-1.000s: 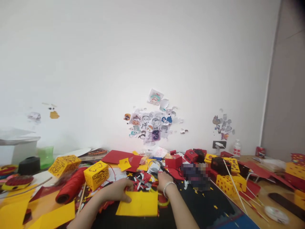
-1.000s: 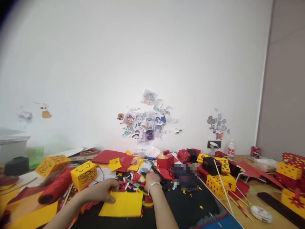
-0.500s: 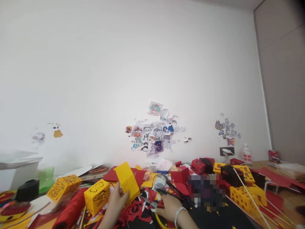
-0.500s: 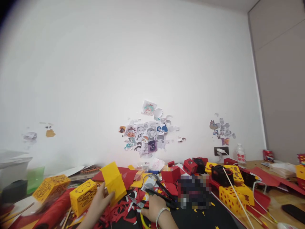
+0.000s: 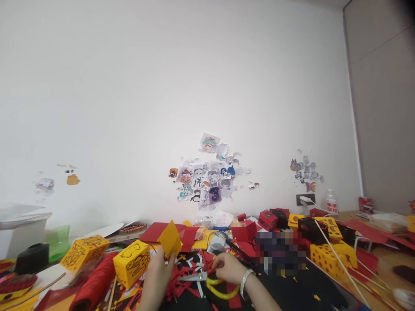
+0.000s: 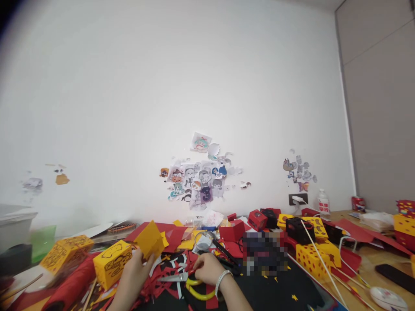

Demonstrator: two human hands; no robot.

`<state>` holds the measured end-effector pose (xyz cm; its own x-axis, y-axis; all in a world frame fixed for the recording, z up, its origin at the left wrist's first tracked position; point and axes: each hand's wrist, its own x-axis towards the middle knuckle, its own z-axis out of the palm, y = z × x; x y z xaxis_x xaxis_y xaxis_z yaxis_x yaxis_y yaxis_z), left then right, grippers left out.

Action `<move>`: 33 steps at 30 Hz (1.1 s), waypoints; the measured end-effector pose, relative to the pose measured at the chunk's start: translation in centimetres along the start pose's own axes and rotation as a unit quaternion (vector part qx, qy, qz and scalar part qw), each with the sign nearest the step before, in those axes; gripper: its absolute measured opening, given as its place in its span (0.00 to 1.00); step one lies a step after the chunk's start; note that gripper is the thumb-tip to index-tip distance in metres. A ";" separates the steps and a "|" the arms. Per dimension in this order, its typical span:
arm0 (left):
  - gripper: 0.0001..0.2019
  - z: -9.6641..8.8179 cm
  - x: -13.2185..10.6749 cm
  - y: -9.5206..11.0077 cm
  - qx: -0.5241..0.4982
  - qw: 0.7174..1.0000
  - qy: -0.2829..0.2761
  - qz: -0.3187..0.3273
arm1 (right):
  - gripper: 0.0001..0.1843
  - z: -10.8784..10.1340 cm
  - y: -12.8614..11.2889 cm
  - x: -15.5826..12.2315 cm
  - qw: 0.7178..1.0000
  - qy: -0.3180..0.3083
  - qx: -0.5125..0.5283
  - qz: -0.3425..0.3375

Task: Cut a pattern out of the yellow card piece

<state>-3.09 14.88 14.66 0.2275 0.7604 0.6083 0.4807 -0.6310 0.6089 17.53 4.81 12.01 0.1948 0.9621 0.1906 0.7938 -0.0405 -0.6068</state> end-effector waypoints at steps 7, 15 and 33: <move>0.11 -0.8 0.5 0.4 -0.044 0.997 0.057 -0.032 | 0.30 -0.1 0.3 -0.6 0.995 0.007 0.077 -0.060; 0.19 -1.4 0.6 0.4 -0.123 0.986 0.033 -0.107 | 0.25 0.8 -1.9 0.3 0.960 0.094 0.250 -0.079; 0.22 -3.4 -1.2 3.7 -0.332 0.938 0.076 -0.068 | 0.39 1.5 -5.1 -2.5 0.891 -0.081 0.397 -0.206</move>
<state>-4.43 11.08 17.91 0.0538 0.8419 0.5370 -0.1473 -0.5252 0.8382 12.11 3.00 13.50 -0.1552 0.8798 0.4493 0.1078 0.4672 -0.8775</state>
